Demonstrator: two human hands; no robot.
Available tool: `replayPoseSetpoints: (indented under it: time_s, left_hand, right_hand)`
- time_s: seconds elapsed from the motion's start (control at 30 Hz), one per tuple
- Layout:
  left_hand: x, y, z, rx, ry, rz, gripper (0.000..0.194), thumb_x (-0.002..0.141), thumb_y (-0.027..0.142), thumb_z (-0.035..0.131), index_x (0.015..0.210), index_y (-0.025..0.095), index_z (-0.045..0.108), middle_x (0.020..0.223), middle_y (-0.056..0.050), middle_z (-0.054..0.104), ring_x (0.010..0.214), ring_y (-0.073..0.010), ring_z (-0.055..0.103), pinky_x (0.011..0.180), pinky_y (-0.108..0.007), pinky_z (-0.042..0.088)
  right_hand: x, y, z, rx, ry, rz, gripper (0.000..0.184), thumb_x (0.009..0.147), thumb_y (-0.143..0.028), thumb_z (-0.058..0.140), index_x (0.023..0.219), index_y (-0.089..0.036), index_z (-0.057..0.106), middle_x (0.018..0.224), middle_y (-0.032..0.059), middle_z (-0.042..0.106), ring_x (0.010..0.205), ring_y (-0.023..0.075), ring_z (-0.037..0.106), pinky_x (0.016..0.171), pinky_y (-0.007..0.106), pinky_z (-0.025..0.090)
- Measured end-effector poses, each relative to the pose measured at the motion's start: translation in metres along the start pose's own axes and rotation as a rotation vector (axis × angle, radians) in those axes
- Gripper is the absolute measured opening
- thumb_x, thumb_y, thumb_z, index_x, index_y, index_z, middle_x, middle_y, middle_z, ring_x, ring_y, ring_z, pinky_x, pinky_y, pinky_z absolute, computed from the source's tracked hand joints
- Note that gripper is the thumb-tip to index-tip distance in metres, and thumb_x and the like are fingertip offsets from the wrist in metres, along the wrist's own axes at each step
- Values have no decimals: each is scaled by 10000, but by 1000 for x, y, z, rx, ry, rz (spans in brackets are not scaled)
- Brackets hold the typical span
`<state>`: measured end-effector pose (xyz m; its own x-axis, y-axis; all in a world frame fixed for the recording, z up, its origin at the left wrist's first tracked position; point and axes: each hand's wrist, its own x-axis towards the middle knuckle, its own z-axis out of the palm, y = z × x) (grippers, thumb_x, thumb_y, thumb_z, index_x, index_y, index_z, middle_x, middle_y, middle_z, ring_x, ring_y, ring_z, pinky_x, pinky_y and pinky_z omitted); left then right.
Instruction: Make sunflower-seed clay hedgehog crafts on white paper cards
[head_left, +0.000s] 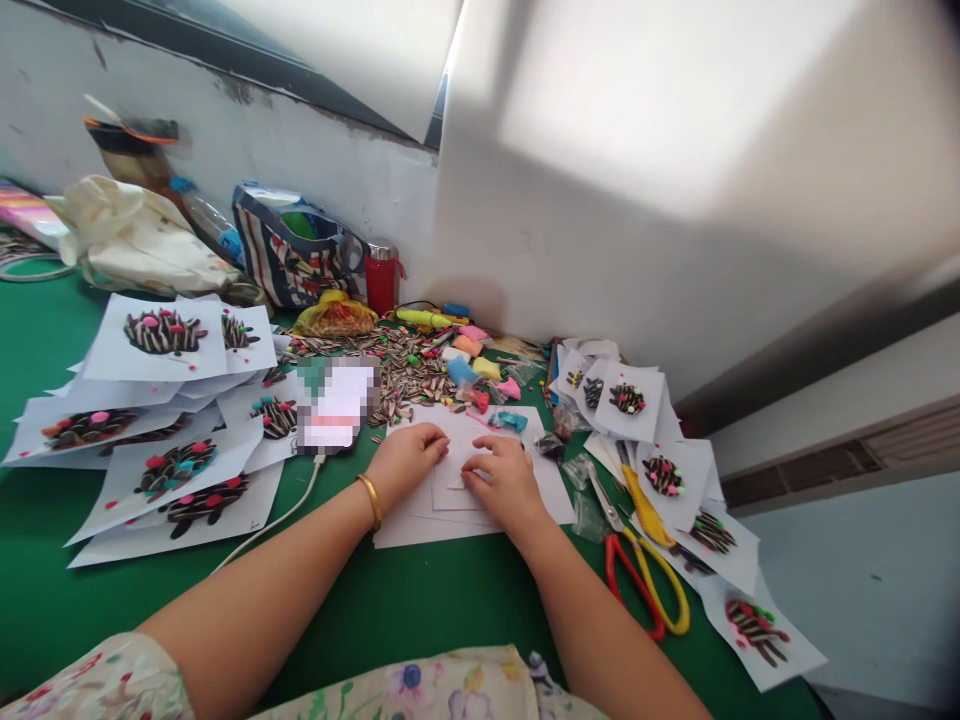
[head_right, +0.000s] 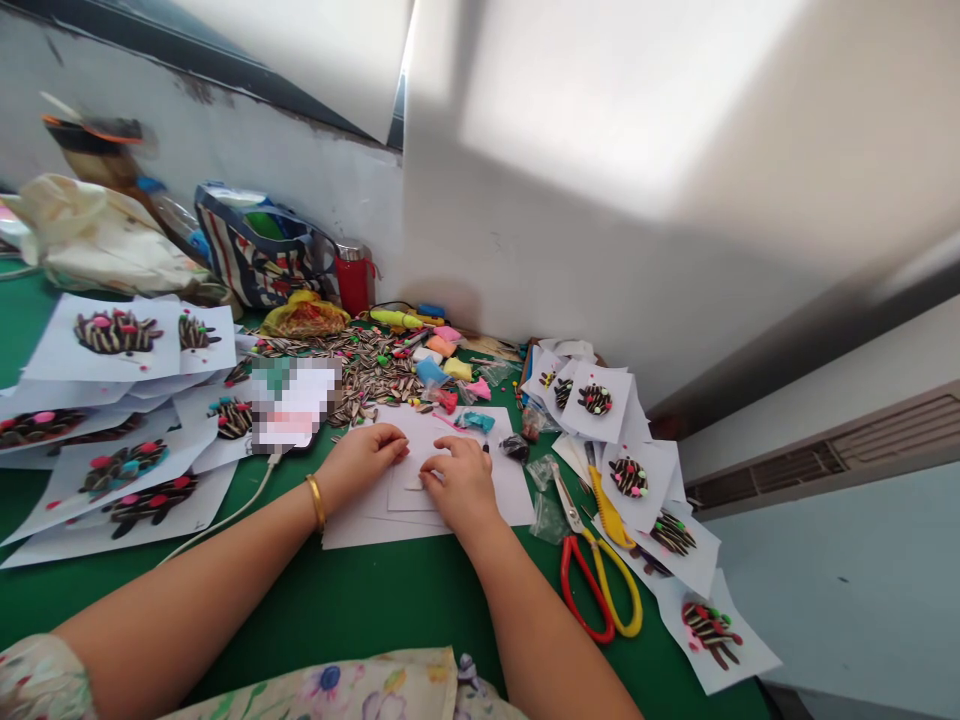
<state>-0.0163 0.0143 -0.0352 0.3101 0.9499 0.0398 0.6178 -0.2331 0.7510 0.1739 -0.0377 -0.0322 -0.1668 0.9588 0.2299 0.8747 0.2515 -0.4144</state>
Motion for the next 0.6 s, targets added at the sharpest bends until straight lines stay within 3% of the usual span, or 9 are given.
replayPoseSetpoints:
  time_s: [0.6]
  left_hand:
    - [0,1,-1,-9,-12,-6,263,866,389,500,835,226,704,814,-27,736,775,-206,649,681,-285,442]
  right_hand:
    - [-3,10,-8,-18,-20,-70,145,812,-237,697,882,-335,778,1231,27,639,1150,249,529,966,444,383]
